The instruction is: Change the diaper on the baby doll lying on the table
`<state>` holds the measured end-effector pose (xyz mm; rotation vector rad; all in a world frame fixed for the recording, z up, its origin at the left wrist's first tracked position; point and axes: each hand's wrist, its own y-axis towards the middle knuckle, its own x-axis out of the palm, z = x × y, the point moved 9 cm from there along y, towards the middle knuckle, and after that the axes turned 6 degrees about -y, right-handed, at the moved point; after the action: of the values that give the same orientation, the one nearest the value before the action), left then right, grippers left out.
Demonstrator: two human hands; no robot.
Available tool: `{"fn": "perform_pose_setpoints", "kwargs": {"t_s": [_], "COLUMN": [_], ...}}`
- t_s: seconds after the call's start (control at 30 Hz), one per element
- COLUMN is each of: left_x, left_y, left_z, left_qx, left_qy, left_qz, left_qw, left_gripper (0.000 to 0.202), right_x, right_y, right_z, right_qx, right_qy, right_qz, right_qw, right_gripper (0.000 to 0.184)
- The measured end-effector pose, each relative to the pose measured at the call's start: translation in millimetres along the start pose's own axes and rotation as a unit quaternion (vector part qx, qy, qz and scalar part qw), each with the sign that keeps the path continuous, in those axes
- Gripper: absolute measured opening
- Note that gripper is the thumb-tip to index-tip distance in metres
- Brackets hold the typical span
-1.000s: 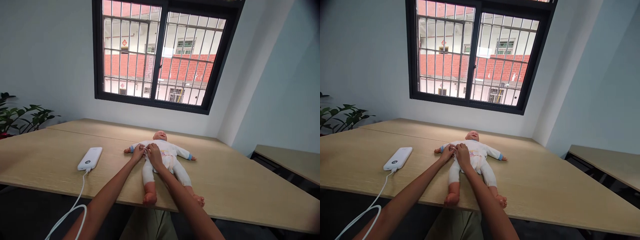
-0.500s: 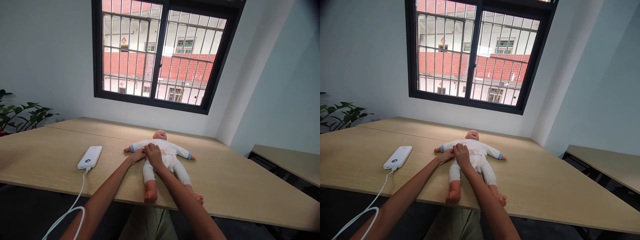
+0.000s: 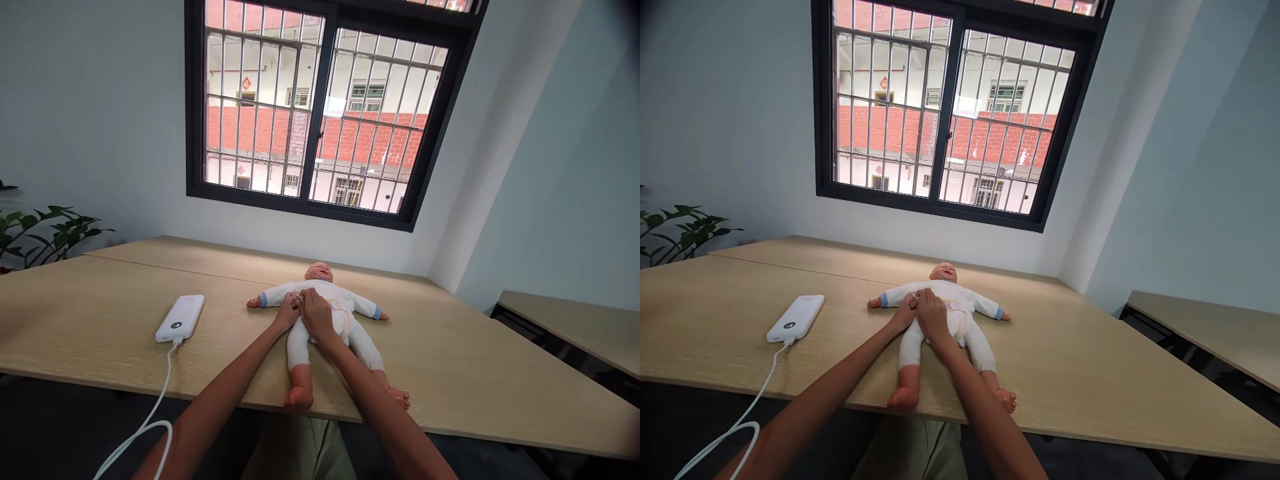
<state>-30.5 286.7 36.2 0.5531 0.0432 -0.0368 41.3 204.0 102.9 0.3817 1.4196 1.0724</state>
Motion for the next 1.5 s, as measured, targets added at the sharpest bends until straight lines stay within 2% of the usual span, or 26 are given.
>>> {"fn": "perform_pose_setpoints", "kwargs": {"t_s": [0.07,0.17,0.23,0.3,0.37,0.47,0.6,0.7,0.77,0.83,0.9,0.97,1.03,1.13,1.23,1.37,1.5], "left_x": [-4.0,-6.8,-5.1,-1.8,0.8,5.2,12.6,15.6,16.3,14.9,11.7,8.7,5.5,0.7,3.2,16.2,18.0], "left_y": [-2.4,-5.7,-7.5,-9.3,-10.9,-12.8,-15.1,-16.2,-16.7,-16.8,-16.2,-15.3,-13.8,-11.3,-12.3,-20.2,-25.1], "left_z": [0.8,3.7,7.6,13.5,20.2,27.3,31.9,32.9,32.0,30.4,28.7,29.3,33.9,42.8,44.1,43.6,41.5], "left_qx": [-0.002,-0.003,0.001,0.010,0.019,0.015,0.003,0.011,0.016,0.013,-0.007,-0.031,-0.040,-0.019,0.010,0.065,0.075], "left_qy": [-0.005,-0.009,-0.010,-0.011,-0.011,-0.010,0.017,0.057,0.072,0.066,0.026,-0.019,-0.038,-0.027,0.014,0.140,0.201], "left_qz": [0.008,0.005,-0.016,-0.047,-0.071,-0.099,-0.128,-0.132,-0.126,-0.111,-0.091,-0.082,-0.082,-0.076,-0.075,-0.120,-0.140], "left_qw": [1.000,1.000,1.000,0.999,0.997,0.995,0.992,0.990,0.989,0.992,0.995,0.996,0.995,0.997,0.997,0.981,0.967], "left_gripper": [0.016,0.021,0.025,0.033,0.040,0.037,0.038,0.033,0.032,0.034,0.038,0.047,0.052,0.051,0.045,0.033,0.030], "right_x": [-2.2,3.6,11.9,18.4,21.4,18.9,17.2,23.5,30.8,35.0,29.9,17.7,6.1,2.6,6.6,15.7,26.6], "right_y": [-3.0,-15.8,-23.2,-26.9,-28.4,-28.1,-29.4,-28.5,-26.7,-25.3,-26.0,-32.7,-47.5,-76.1,-84.0,-61.5,-46.2], "right_z": [24.4,62.1,78.3,88.0,93.3,95.6,97.4,100.5,104.4,112.6,129.1,154.0,181.0,208.4,203.4,162.5,132.7], "right_qx": [0.103,0.255,0.310,0.337,0.353,0.356,0.349,0.343,0.351,0.367,0.382,0.385,0.379,0.375,0.338,0.268,0.256], "right_qy": [0.040,0.139,0.197,0.232,0.250,0.257,0.257,0.266,0.300,0.355,0.410,0.445,0.450,0.436,0.448,0.455,0.405], "right_qz": [-0.023,-0.046,-0.060,-0.074,-0.089,-0.108,-0.119,-0.126,-0.143,-0.157,-0.142,-0.105,-0.080,-0.087,-0.081,-0.064,-0.054], "right_qw": [0.994,0.956,0.928,0.909,0.897,0.892,0.893,0.892,0.876,0.845,0.816,0.802,0.805,0.813,0.823,0.847,0.876], "right_gripper": [0.014,0.012,0.011,0.011,0.009,0.005,0.023,0.028,0.029,0.029,0.027,0.024,0.029,0.039,0.040,0.030,0.022]}}
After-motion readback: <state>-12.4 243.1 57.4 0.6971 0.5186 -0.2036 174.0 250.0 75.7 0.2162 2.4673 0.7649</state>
